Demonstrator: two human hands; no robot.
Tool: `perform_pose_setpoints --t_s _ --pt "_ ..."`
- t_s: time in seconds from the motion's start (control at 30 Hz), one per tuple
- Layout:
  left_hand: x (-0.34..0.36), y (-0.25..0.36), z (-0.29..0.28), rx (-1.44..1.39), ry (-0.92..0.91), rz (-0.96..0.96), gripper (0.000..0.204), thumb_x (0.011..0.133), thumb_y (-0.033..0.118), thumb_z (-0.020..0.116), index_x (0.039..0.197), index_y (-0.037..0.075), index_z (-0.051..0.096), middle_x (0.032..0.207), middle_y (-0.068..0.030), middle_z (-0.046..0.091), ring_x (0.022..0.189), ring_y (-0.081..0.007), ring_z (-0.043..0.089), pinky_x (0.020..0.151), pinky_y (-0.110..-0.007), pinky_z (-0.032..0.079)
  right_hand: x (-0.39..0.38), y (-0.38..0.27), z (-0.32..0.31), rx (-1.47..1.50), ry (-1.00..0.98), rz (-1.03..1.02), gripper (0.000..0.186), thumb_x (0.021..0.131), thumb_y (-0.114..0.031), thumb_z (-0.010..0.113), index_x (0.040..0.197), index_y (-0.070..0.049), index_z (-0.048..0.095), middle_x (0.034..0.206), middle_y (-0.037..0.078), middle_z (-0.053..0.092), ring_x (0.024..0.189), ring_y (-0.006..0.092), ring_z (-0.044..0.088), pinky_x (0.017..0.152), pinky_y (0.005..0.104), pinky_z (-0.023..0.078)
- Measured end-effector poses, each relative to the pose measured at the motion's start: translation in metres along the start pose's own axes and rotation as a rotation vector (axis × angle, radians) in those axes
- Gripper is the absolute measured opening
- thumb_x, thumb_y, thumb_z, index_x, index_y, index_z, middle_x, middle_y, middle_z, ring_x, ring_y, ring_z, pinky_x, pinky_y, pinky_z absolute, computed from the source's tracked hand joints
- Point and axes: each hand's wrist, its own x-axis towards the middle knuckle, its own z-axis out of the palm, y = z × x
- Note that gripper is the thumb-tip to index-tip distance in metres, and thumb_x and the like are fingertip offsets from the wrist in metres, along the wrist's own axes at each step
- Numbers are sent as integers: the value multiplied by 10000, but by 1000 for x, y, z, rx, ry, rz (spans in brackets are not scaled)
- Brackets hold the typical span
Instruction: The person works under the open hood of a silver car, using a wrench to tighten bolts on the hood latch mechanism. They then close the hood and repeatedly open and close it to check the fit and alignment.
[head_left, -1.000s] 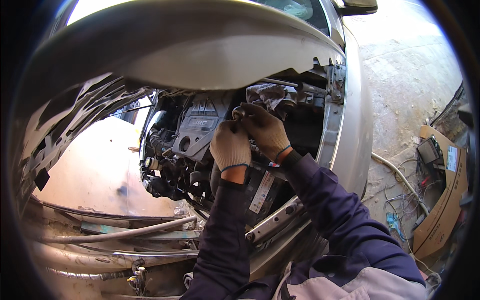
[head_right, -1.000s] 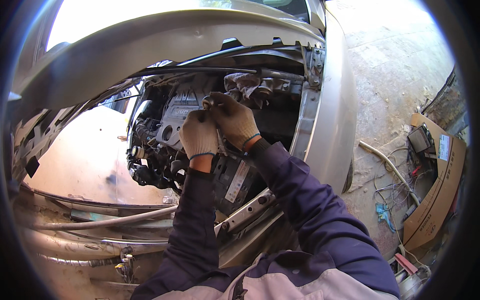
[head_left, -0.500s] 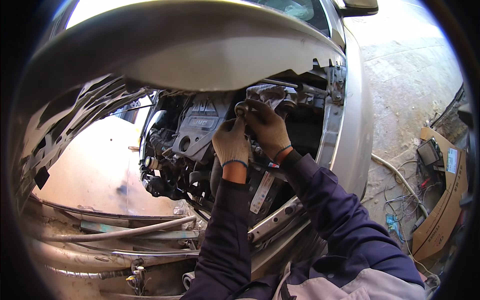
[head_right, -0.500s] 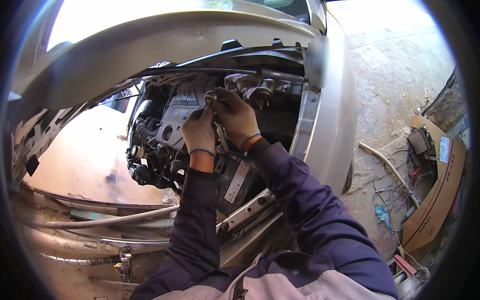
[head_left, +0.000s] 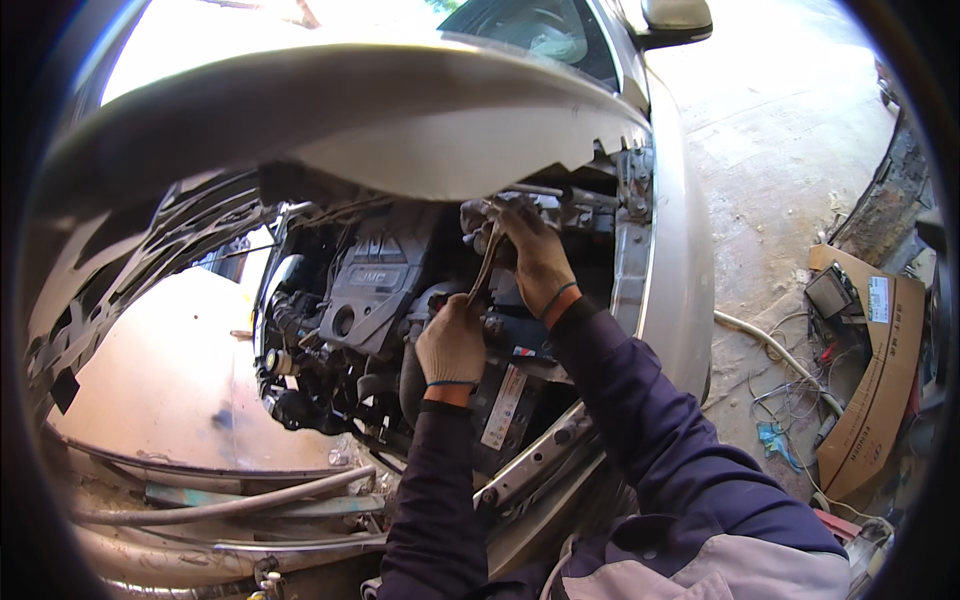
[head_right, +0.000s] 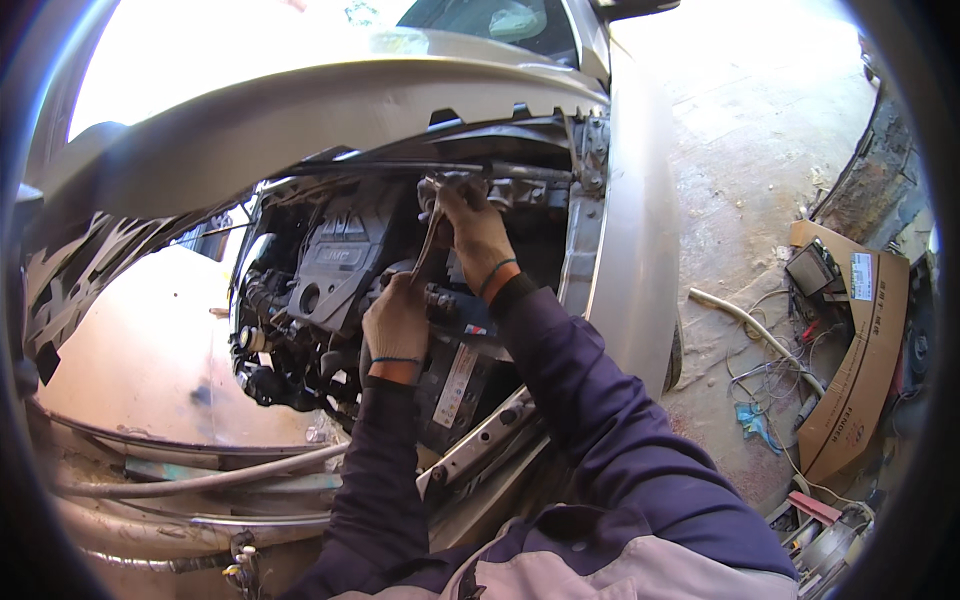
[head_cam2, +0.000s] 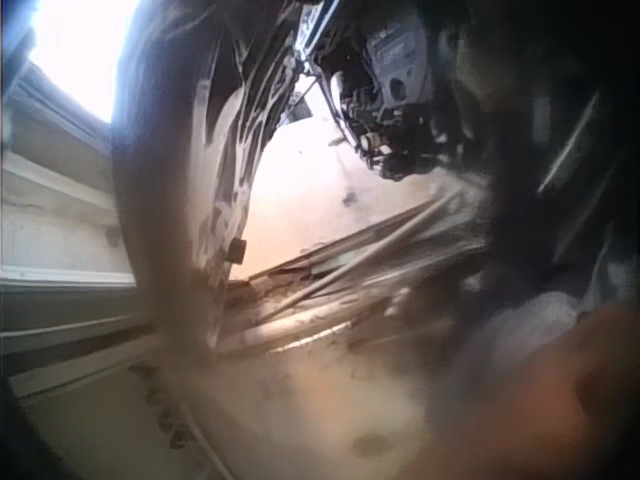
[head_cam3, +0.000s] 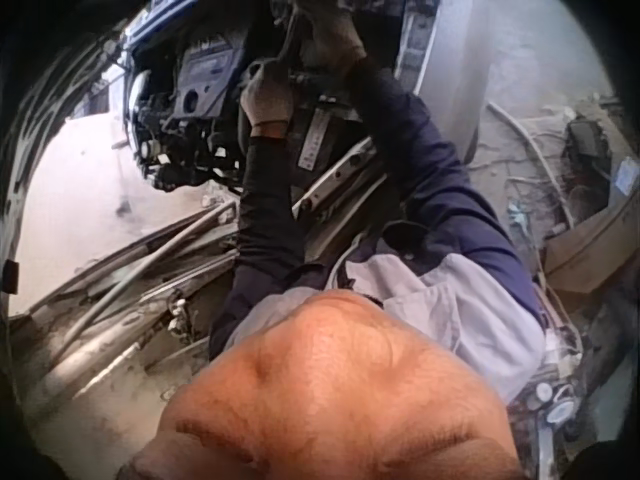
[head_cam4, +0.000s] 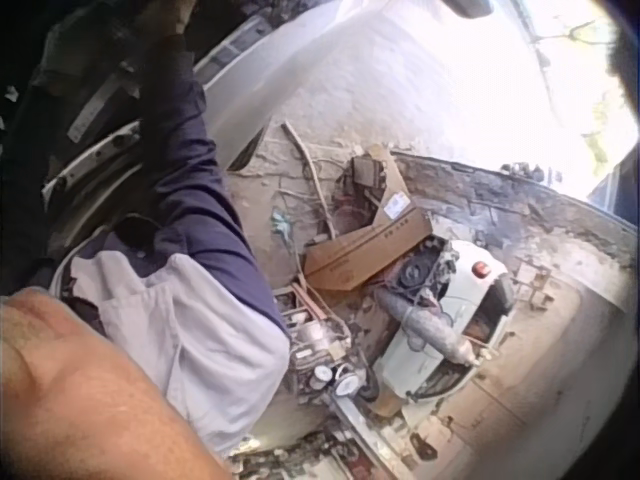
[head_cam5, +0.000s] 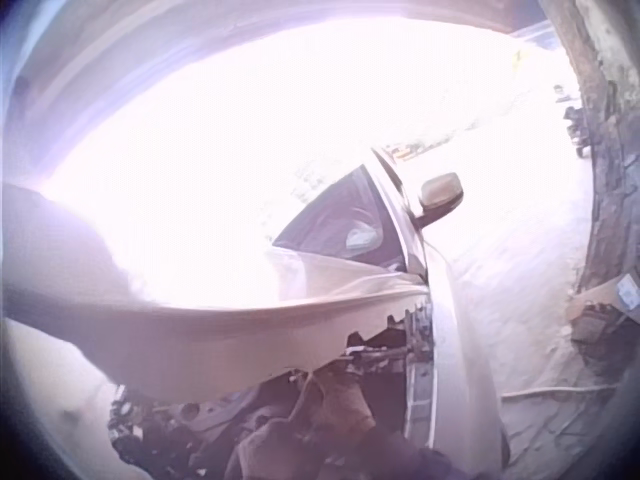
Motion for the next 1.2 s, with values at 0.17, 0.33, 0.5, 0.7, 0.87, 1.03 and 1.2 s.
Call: perform_pose_setpoints --t_s 0.17,0.33,0.5,0.7,0.87,1.03,1.2 --pt "31 -10 -6 105 129 245 233 1112 312 682 1242 132 752 1041 -161 761 1018 -425 761 826 -575 589 18 2 -7 -50 149 -61 268 1122 -350 736 1169 -87 717 974 27 768 779 148 743 678 351 634" --pt "9 -25 32 -90 93 -42 784 1006 318 819 1637 -16 493 1668 -270 523 1560 -494 450 1302 -583 389 75 -12 -33 -91 297 -262 271 1136 -355 719 1187 -91 690 996 28 763 788 179 746 689 365 626" --pt "-26 -41 69 88 123 191 714 1020 324 779 1610 -15 562 1774 -321 382 1659 -596 259 1360 -682 242 114 -17 -44 50 289 -493 294 1148 -365 714 1247 -100 632 1041 23 709 888 139 670 775 306 565" --pt "-27 -47 74 65 106 114 722 1036 302 736 1636 -40 528 1815 -332 323 1692 -615 181 1369 -690 222 132 -42 -29 250 325 -553 338 1070 -244 803 1105 -114 492 956 54 674 743 167 704 637 365 632" --pt "-30 -46 71 56 103 133 684 1045 252 713 1636 -27 510 1831 -331 301 1707 -604 158 1384 -659 199 141 -45 -29 271 450 -611 388 1064 -206 806 1203 -112 457 927 58 678 646 165 691 598 356 635" --pt "-28 -44 70 68 122 144 663 1038 246 704 1611 -43 538 1803 -335 345 1691 -607 201 1372 -675 231 148 -41 -34 193 458 -668 383 1070 -210 796 1212 -96 460 912 58 670 631 153 680 582 334 615" --pt "-29 -43 71 78 130 146 648 1030 228 700 1596 -46 544 1798 -336 355 1689 -607 212 1373 -669 236 143 -43 -32 128 459 -694 390 1066 -241 801 1209 -74 480 875 60 685 614 152 683 553 337 606"
